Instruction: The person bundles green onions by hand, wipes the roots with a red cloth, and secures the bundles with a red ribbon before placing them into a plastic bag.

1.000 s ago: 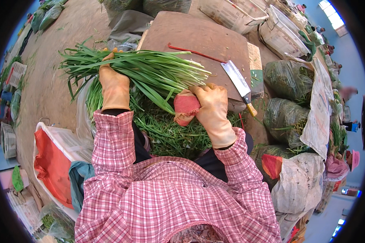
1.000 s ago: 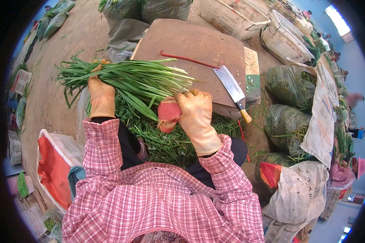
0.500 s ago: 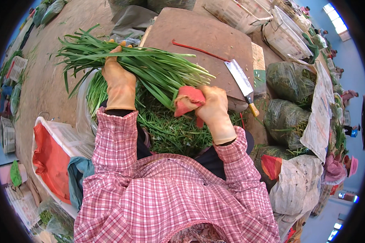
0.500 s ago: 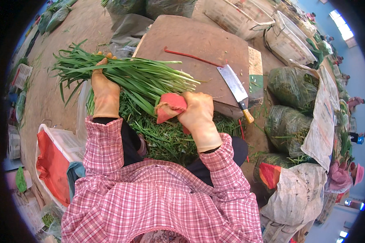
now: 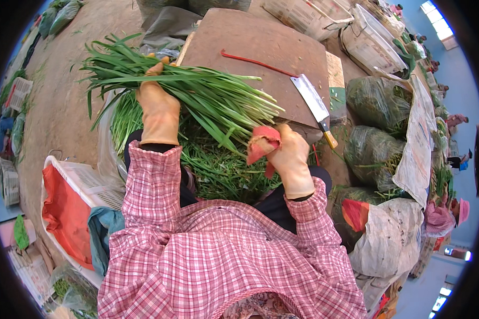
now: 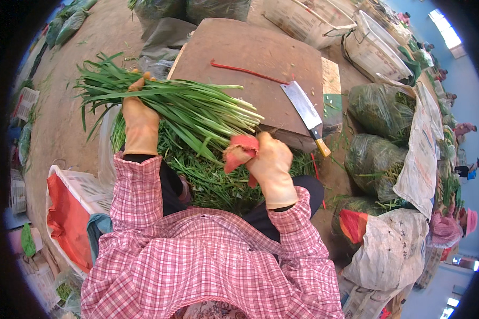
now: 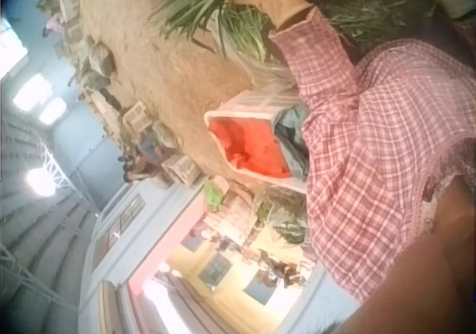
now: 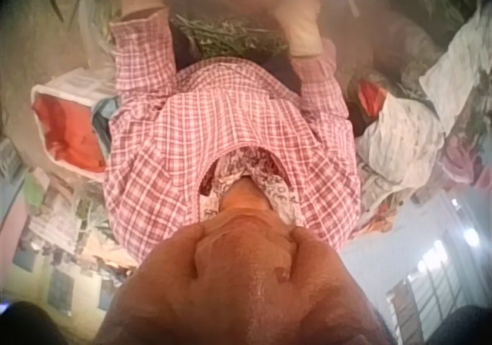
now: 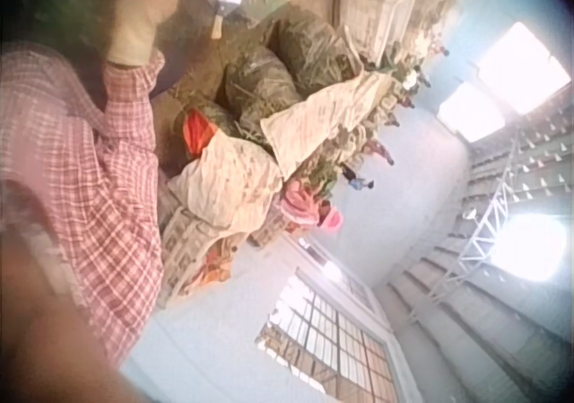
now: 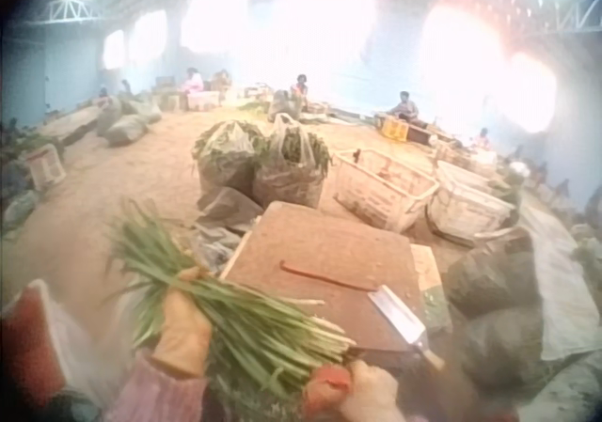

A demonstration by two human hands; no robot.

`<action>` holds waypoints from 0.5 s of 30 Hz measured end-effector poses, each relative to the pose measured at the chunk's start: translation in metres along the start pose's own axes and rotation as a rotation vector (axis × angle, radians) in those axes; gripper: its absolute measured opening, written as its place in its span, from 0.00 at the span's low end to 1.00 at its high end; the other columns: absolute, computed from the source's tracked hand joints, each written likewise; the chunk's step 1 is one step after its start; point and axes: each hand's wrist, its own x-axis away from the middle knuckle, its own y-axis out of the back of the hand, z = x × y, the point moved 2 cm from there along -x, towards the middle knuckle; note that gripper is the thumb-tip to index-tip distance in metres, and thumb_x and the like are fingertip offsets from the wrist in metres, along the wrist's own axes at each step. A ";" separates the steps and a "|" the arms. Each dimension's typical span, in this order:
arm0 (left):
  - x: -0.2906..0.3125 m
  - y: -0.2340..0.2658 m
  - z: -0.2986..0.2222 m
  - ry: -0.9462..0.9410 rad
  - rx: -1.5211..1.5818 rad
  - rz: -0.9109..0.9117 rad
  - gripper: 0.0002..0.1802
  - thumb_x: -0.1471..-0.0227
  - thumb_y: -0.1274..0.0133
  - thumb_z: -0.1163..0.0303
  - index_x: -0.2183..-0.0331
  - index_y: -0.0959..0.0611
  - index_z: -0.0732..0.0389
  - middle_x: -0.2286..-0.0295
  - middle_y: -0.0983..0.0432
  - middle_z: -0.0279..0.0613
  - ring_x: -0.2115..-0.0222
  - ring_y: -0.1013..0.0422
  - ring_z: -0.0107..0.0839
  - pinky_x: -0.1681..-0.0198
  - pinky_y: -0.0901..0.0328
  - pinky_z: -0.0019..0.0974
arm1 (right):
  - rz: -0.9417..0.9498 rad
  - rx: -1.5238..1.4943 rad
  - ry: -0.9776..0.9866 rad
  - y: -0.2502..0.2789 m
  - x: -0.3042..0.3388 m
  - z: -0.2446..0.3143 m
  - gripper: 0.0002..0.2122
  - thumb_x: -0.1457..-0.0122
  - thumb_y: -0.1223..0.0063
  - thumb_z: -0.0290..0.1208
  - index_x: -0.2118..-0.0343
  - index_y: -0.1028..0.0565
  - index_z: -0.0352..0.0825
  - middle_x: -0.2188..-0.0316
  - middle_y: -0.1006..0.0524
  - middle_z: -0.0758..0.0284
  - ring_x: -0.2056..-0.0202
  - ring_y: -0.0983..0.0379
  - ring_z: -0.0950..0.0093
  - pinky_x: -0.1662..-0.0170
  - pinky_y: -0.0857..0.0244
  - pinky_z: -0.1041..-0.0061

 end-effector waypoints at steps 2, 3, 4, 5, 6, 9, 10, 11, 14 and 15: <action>-0.009 0.002 -0.017 -0.012 0.016 0.016 0.22 0.54 0.48 0.83 0.55 0.26 0.56 0.65 0.24 0.45 0.65 0.29 0.41 0.57 0.31 0.46 | 0.204 0.093 -0.265 0.010 0.007 -0.035 0.10 0.56 0.39 0.26 0.70 0.26 0.31 0.77 0.21 0.53 0.70 0.22 0.56 0.64 0.29 0.60; -0.020 0.006 -0.024 -0.046 0.000 0.042 0.23 0.54 0.47 0.81 0.54 0.27 0.55 0.64 0.25 0.43 0.64 0.30 0.40 0.55 0.32 0.47 | 0.197 -0.057 -0.355 0.016 0.013 -0.052 0.10 0.54 0.39 0.26 0.68 0.26 0.31 0.75 0.21 0.54 0.70 0.21 0.57 0.65 0.29 0.61; -0.020 0.001 -0.029 -0.034 -0.002 0.050 0.21 0.52 0.48 0.80 0.54 0.26 0.54 0.63 0.25 0.43 0.64 0.30 0.40 0.56 0.32 0.46 | 0.186 -0.206 -0.442 0.021 0.017 -0.065 0.11 0.53 0.40 0.26 0.65 0.25 0.31 0.74 0.20 0.55 0.71 0.20 0.59 0.65 0.28 0.62; -0.021 0.003 -0.036 -0.056 -0.014 0.062 0.21 0.52 0.49 0.79 0.54 0.26 0.54 0.63 0.25 0.43 0.64 0.30 0.39 0.56 0.32 0.46 | 0.155 -0.602 -0.533 0.033 0.016 -0.058 0.11 0.50 0.41 0.26 0.64 0.25 0.31 0.73 0.20 0.56 0.71 0.20 0.62 0.68 0.27 0.66; -0.022 0.004 -0.041 -0.077 -0.026 0.076 0.20 0.51 0.49 0.79 0.54 0.26 0.54 0.63 0.25 0.43 0.64 0.30 0.39 0.56 0.32 0.46 | 0.123 -1.000 -0.613 0.045 0.012 -0.051 0.10 0.48 0.43 0.26 0.62 0.25 0.32 0.72 0.20 0.58 0.72 0.20 0.64 0.72 0.27 0.69; -0.008 -0.005 -0.027 -0.028 -0.019 0.115 0.19 0.49 0.50 0.78 0.54 0.26 0.54 0.64 0.25 0.44 0.66 0.29 0.38 0.57 0.31 0.45 | 0.138 -1.266 -0.374 0.049 -0.029 -0.044 0.11 0.45 0.44 0.24 0.59 0.25 0.32 0.71 0.20 0.61 0.74 0.22 0.71 0.75 0.27 0.74; -0.003 -0.009 -0.021 -0.008 -0.001 0.133 0.19 0.49 0.51 0.77 0.54 0.26 0.55 0.64 0.24 0.44 0.66 0.29 0.38 0.58 0.31 0.45 | 0.188 -1.034 -0.303 0.049 -0.044 -0.026 0.12 0.46 0.42 0.25 0.58 0.25 0.33 0.71 0.20 0.62 0.74 0.22 0.73 0.74 0.27 0.74; 0.003 -0.013 -0.017 0.003 0.013 0.149 0.19 0.49 0.51 0.77 0.53 0.27 0.55 0.64 0.24 0.44 0.67 0.29 0.38 0.58 0.30 0.45 | 0.229 -0.806 -0.225 0.048 -0.058 -0.008 0.13 0.46 0.41 0.27 0.57 0.24 0.33 0.71 0.19 0.63 0.75 0.23 0.74 0.72 0.27 0.74; 0.012 -0.019 -0.013 0.096 -0.012 0.118 0.18 0.48 0.52 0.77 0.54 0.27 0.55 0.65 0.24 0.43 0.68 0.29 0.37 0.61 0.29 0.45 | 0.541 -0.704 -0.325 0.057 -0.066 0.039 0.13 0.46 0.40 0.32 0.58 0.23 0.34 0.68 0.20 0.63 0.69 0.23 0.76 0.65 0.30 0.74; 0.012 -0.020 -0.015 0.092 -0.016 0.110 0.18 0.49 0.52 0.77 0.54 0.27 0.55 0.66 0.24 0.43 0.68 0.29 0.37 0.62 0.29 0.45 | 0.455 -0.722 -0.149 0.042 -0.066 0.026 0.13 0.46 0.41 0.32 0.59 0.23 0.34 0.69 0.20 0.63 0.69 0.23 0.75 0.65 0.31 0.74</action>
